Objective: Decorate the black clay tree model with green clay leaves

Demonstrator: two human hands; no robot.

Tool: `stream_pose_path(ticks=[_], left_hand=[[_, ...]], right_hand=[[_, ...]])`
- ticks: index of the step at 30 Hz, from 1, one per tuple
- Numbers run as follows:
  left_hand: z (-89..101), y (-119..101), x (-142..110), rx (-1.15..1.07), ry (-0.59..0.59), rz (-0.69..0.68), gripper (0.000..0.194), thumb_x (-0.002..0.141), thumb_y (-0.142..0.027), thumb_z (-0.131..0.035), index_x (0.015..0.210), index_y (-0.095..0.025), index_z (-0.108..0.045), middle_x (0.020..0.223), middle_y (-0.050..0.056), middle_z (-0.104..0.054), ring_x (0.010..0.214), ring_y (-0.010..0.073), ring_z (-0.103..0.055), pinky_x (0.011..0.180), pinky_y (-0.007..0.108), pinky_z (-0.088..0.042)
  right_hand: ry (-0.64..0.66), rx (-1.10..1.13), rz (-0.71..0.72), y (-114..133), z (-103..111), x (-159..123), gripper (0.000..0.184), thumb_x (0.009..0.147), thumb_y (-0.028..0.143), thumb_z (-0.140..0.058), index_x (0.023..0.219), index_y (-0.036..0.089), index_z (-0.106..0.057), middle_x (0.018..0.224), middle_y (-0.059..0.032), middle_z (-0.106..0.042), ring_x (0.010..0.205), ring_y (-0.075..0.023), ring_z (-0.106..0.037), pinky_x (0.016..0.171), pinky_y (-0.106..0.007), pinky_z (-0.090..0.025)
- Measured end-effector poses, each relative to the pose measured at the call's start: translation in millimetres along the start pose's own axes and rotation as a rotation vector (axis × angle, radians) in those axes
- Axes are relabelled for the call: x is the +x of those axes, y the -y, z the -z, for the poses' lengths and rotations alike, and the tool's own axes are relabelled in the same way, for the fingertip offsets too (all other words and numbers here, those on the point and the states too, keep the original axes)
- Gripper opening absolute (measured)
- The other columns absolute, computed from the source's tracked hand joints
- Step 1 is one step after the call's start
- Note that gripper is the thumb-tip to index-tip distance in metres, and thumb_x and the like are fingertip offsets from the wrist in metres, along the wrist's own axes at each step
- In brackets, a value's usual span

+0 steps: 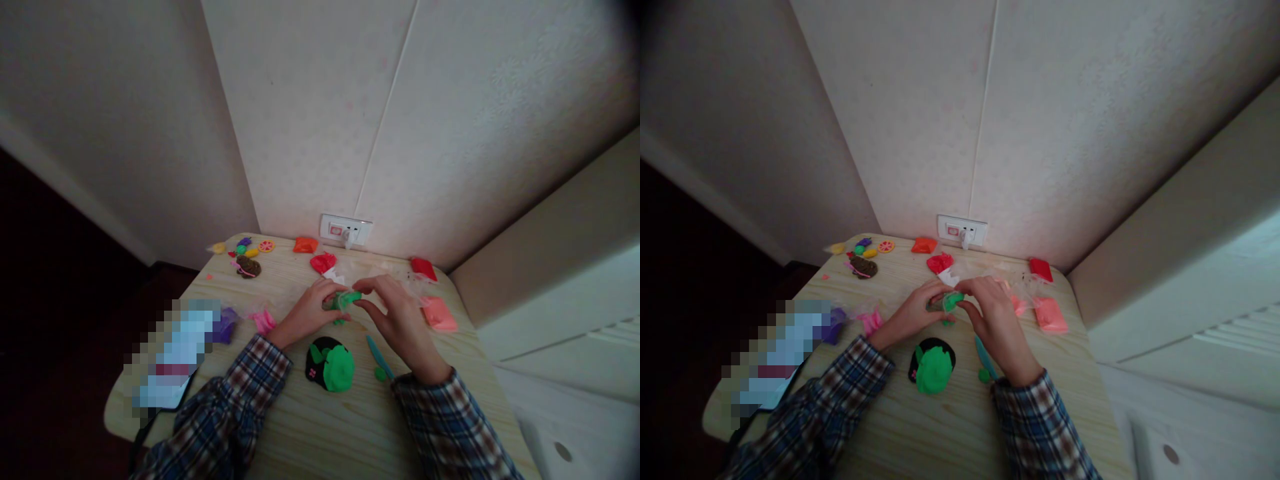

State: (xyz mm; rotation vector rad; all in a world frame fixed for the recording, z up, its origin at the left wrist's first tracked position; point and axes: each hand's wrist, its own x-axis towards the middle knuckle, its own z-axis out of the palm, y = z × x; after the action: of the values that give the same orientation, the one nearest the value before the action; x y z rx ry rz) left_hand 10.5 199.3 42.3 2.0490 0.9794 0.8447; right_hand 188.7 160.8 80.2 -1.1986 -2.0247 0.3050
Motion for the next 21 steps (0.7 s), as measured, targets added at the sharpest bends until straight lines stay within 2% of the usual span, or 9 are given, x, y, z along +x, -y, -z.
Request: stream_pose_path(ticks=[5,9,14,17,21], left_hand=[[4.4,-9,-2,0.022,-0.042,-0.013,0.038,0.069,-0.028,-0.074,0.102,-0.016,-0.062,0.093,0.004,-0.059,0.091,0.0199,-0.052,0.078,0.031,-0.042],[7.0,-15,-4,0.086,-0.046,-0.067,0.038,0.07,-0.026,-0.074,0.104,-0.017,-0.061,0.095,0.005,-0.059,0.096,0.0213,-0.051,0.084,0.034,-0.042],[6.7,-18,-7,0.142,-0.023,-0.101,0.041,0.068,-0.027,-0.076,0.103,-0.016,-0.06,0.097,0.007,-0.057,0.099,0.0228,-0.05,0.088,0.036,-0.041],[6.1,-18,-8,0.085,-0.026,-0.089,0.04,0.067,-0.029,-0.076,0.102,-0.015,-0.062,0.097,0.007,-0.058,0.097,0.022,-0.051,0.085,0.034,-0.042],[8.8,-15,-7,-0.083,-0.055,0.013,0.032,0.072,-0.027,-0.072,0.101,-0.015,-0.064,0.095,0.005,-0.06,0.091,0.0188,-0.053,0.08,0.029,-0.042]], right_hand=[[-0.017,0.071,-0.043,1,6,-2,0.008,0.083,0.027,-0.059,0.089,0.021,-0.059,0.082,-0.0021,-0.062,0.077,-0.0175,-0.055,0.071,-0.032,-0.044],[-0.017,0.039,0.051,2,6,-4,0.005,0.087,0.023,-0.055,0.088,0.022,-0.059,0.086,-0.0034,-0.064,0.083,-0.0184,-0.054,0.073,-0.033,-0.043],[-0.057,-0.14,0.134,4,3,-6,0.011,0.087,0.022,-0.054,0.082,0.023,-0.064,0.097,-0.005,-0.061,0.084,-0.0196,-0.049,0.074,-0.036,-0.037],[-0.094,-0.202,0.12,5,4,-8,0.01,0.084,0.028,-0.058,0.085,0.028,-0.069,0.108,-0.0047,-0.056,0.091,-0.0219,-0.047,0.079,-0.039,-0.034],[-0.032,-0.156,0.092,5,7,-10,0.018,0.086,0.032,-0.055,0.098,0.033,-0.069,0.112,-0.0037,-0.054,0.101,-0.024,-0.045,0.085,-0.042,-0.032]])
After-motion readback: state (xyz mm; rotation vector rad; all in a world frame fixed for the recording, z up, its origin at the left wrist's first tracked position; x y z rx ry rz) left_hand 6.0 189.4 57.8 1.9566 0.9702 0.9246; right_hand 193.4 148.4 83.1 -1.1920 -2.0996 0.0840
